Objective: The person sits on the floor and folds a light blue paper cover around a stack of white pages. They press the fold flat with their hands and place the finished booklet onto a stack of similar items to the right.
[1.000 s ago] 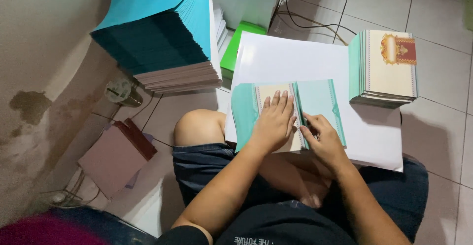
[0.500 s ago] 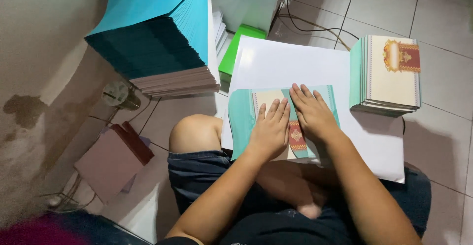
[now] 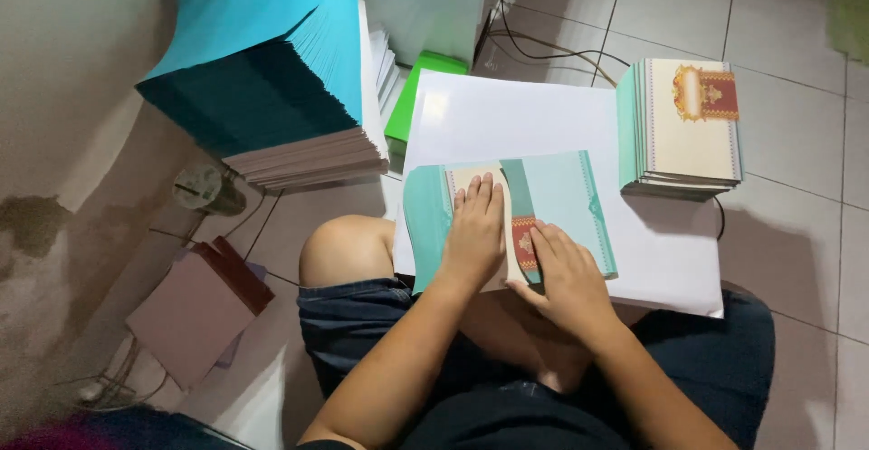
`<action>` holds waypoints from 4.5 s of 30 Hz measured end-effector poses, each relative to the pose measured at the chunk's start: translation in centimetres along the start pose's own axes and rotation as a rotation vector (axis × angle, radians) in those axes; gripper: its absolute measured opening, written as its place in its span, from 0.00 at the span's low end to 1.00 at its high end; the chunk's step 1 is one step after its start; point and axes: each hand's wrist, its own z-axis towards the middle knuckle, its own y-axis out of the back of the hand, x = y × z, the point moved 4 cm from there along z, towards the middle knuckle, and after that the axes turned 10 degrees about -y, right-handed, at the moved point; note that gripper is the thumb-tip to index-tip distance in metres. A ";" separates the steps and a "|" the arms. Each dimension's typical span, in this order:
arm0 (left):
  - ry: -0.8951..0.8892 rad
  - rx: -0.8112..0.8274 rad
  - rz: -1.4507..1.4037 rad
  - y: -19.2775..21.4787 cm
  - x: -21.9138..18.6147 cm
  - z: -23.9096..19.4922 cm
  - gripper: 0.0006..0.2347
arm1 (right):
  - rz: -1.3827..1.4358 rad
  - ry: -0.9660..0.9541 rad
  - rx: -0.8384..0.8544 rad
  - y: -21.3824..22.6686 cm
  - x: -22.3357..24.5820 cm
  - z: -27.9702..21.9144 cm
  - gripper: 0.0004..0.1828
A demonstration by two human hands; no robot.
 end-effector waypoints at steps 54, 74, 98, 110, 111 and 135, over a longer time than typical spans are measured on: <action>0.075 0.161 0.045 1.0 -0.2 0.3 0.25 | -0.088 0.142 0.118 -2.3 -1.8 6.1 0.37; -0.174 0.458 0.122 0.2 -3.6 -3.4 0.47 | 0.344 -0.088 0.086 -0.8 -3.1 5.3 0.36; -0.228 -0.106 0.004 3.7 -5.2 -0.3 0.17 | 0.586 -0.401 -0.587 13.6 -21.2 7.9 0.07; -0.203 0.065 0.043 1.9 -4.5 -1.3 0.26 | -0.066 -0.402 -0.802 12.3 -15.5 4.8 0.25; -0.183 0.047 0.027 1.7 -4.5 -1.3 0.25 | -0.009 -0.286 -0.845 13.0 -12.9 3.3 0.17; 0.149 -0.263 -0.960 5.2 -0.5 -2.1 0.23 | 0.508 0.125 0.013 2.2 0.5 -1.2 0.29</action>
